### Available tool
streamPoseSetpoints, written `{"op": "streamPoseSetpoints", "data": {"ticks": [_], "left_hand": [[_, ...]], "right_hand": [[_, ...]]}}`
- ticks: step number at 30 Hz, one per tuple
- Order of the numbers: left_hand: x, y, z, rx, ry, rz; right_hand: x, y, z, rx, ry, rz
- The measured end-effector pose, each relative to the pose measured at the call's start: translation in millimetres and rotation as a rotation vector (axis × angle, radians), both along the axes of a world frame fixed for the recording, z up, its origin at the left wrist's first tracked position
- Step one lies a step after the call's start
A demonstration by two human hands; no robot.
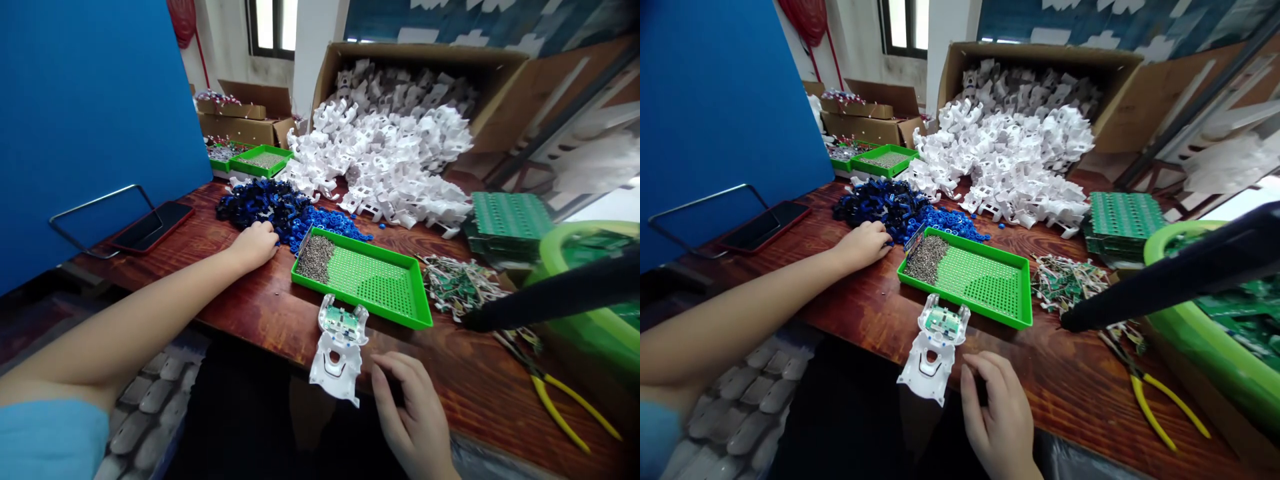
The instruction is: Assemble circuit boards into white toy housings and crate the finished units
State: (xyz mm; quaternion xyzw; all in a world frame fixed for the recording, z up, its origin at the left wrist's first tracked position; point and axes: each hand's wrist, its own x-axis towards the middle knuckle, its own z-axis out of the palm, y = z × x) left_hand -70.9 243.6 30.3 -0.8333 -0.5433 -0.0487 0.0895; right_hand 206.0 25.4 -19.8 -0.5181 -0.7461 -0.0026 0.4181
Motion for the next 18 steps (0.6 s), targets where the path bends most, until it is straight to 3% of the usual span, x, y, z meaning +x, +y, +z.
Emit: {"op": "streamPoseSetpoints", "data": {"ticks": [4,7,9,12,15,16,18], "left_hand": [[-1.3,3.1,-0.9,0.033,-0.015,-0.041],[-2.1,-12.0,4.5,0.088,-0.080,-0.135],[-0.6,-37.9,9.9,0.132,-0.149,-0.243],[7.8,-95.7,17.0,0.174,-0.281,-0.460],[24.9,-152.0,21.8,0.131,-0.383,-0.665],[31.6,-165.5,22.8,0.075,-0.505,-0.734],[43.4,-182.1,24.1,-0.012,-0.689,-0.721]], "right_hand": [[-0.4,0.1,0.5,0.006,0.003,0.001],[1.6,-1.2,0.7,0.004,0.037,0.004],[1.8,-3.0,4.0,0.004,0.095,-0.009],[-4.8,-5.0,16.9,-0.027,0.215,0.017],[-19.1,-4.6,35.7,-0.176,0.291,0.190],[-24.0,-4.3,41.5,-0.231,0.290,0.253],[-31.3,-4.3,50.3,-0.299,0.260,0.332]]}}
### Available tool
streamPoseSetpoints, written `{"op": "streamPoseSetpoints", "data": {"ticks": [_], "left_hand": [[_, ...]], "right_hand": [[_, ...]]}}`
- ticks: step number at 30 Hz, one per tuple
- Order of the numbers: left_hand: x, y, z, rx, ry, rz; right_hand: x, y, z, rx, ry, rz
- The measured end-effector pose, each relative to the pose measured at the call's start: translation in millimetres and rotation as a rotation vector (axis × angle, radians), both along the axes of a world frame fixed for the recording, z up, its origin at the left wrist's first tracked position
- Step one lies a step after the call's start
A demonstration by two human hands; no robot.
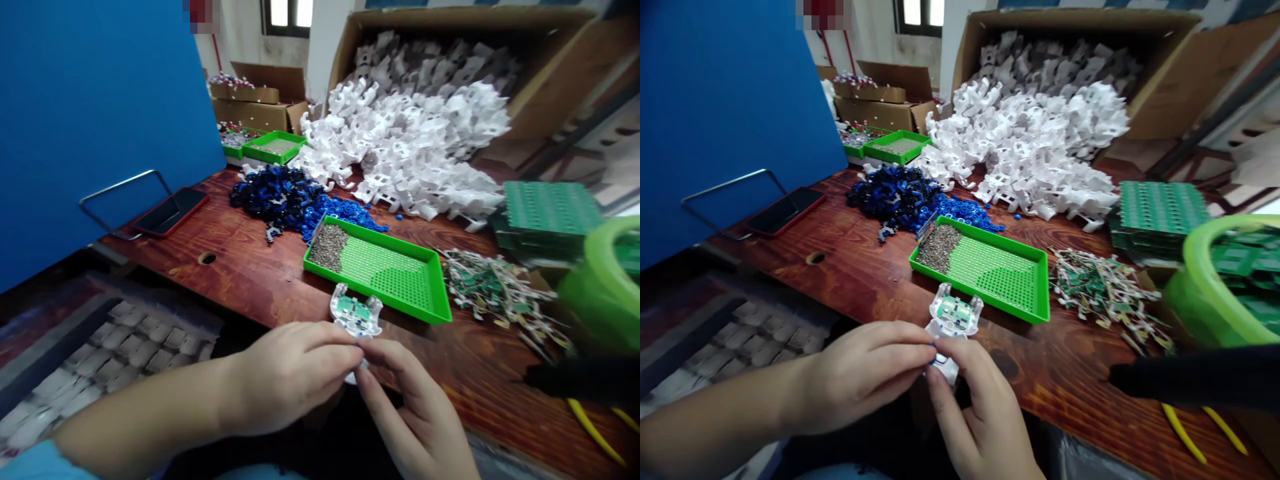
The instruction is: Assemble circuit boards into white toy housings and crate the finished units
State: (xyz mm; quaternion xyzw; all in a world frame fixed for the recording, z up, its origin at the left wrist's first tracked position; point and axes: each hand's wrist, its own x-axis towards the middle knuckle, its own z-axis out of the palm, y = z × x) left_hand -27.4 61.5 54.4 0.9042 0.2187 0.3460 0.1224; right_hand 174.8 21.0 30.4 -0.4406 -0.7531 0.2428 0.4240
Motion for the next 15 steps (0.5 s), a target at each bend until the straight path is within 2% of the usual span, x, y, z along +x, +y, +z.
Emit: {"op": "streamPoseSetpoints", "data": {"ticks": [2,5,11,15], "left_hand": [[7.3,-5.7,0.3,-0.096,-0.108,-0.002],[9.7,-7.2,-0.3,-0.161,-0.164,-0.031],[6.9,-16.1,-4.9,-0.251,-0.130,0.036],[4.5,-18.2,-5.9,-0.200,-0.052,0.080]], "right_hand": [[-2.6,-1.0,4.4,-0.001,-0.024,0.003],[-1.1,-3.6,5.4,0.032,-0.027,-0.035],[-3.4,-7.5,7.6,0.100,-0.067,0.005],[-5.4,-7.5,10.4,0.132,-0.147,-0.013]]}}
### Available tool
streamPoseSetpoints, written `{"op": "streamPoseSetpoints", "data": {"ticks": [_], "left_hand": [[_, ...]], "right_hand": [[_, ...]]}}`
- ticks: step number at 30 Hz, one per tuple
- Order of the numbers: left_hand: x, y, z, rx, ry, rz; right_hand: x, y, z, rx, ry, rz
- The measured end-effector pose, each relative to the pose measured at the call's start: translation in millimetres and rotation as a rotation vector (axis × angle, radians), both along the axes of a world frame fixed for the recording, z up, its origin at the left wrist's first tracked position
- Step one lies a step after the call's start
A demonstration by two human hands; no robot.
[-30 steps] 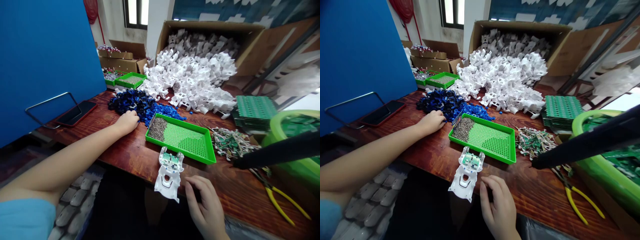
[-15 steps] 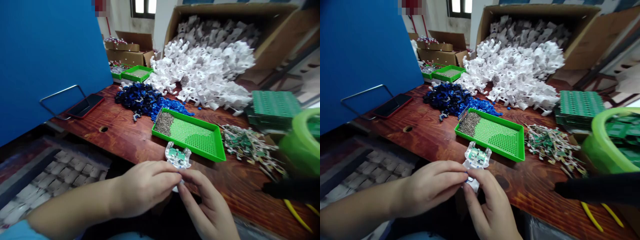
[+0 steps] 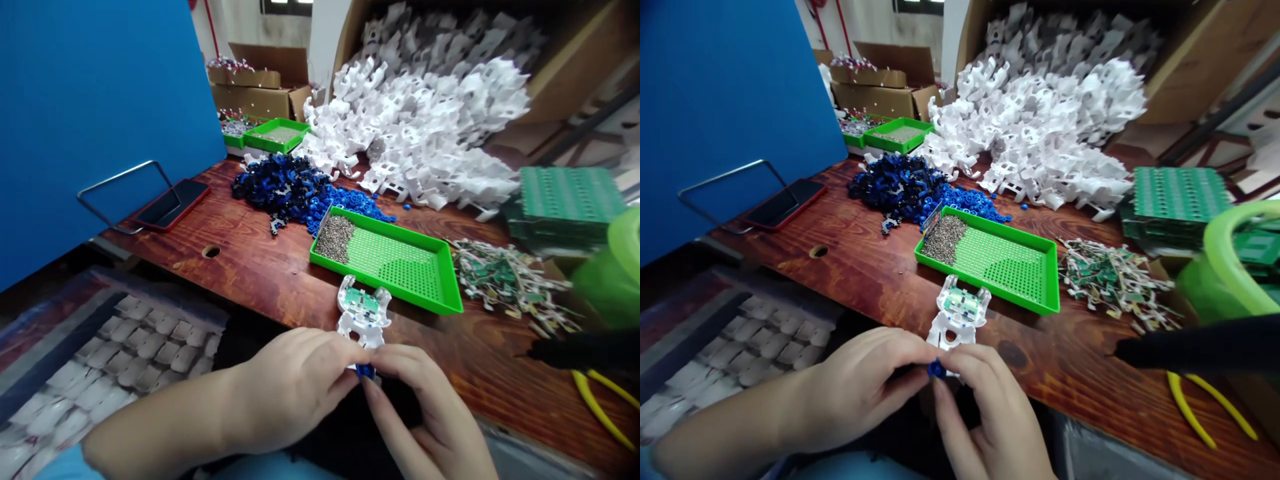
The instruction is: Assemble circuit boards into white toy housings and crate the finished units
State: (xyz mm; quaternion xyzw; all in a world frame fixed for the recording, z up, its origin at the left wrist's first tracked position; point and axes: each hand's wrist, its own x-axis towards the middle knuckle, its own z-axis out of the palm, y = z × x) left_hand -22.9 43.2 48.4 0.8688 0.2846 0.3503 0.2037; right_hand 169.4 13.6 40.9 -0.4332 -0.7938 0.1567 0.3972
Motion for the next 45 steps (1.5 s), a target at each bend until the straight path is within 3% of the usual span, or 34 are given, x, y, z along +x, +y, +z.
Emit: {"op": "streamPoseSetpoints", "data": {"ticks": [14,20,26,29,34,39,45], "left_hand": [[-9.6,1.2,-14.0,-0.057,0.052,0.021],[-9.0,-3.1,-24.9,-0.027,0.006,0.044],[-10.6,7.2,-27.6,-0.087,0.070,0.128],[-7.9,17.7,-35.0,-0.094,0.183,0.124],[2.3,24.8,-49.9,-0.114,0.201,0.113],[8.3,25.1,-51.7,-0.077,0.181,0.144],[12.0,23.6,-52.9,-0.091,0.170,0.153]], "right_hand": [[3.3,2.5,8.2,-0.003,-0.177,0.077],[-0.4,-2.3,5.6,0.160,-0.299,-0.046],[3.3,4.6,2.1,0.059,-0.284,-0.213],[0.8,15.2,2.4,0.010,-0.386,-0.251],[-8.3,29.5,0.9,-0.025,-0.582,-0.222],[-9.0,36.7,0.6,0.010,-0.650,-0.204],[-1.4,42.2,7.0,-0.074,-0.672,-0.021]]}}
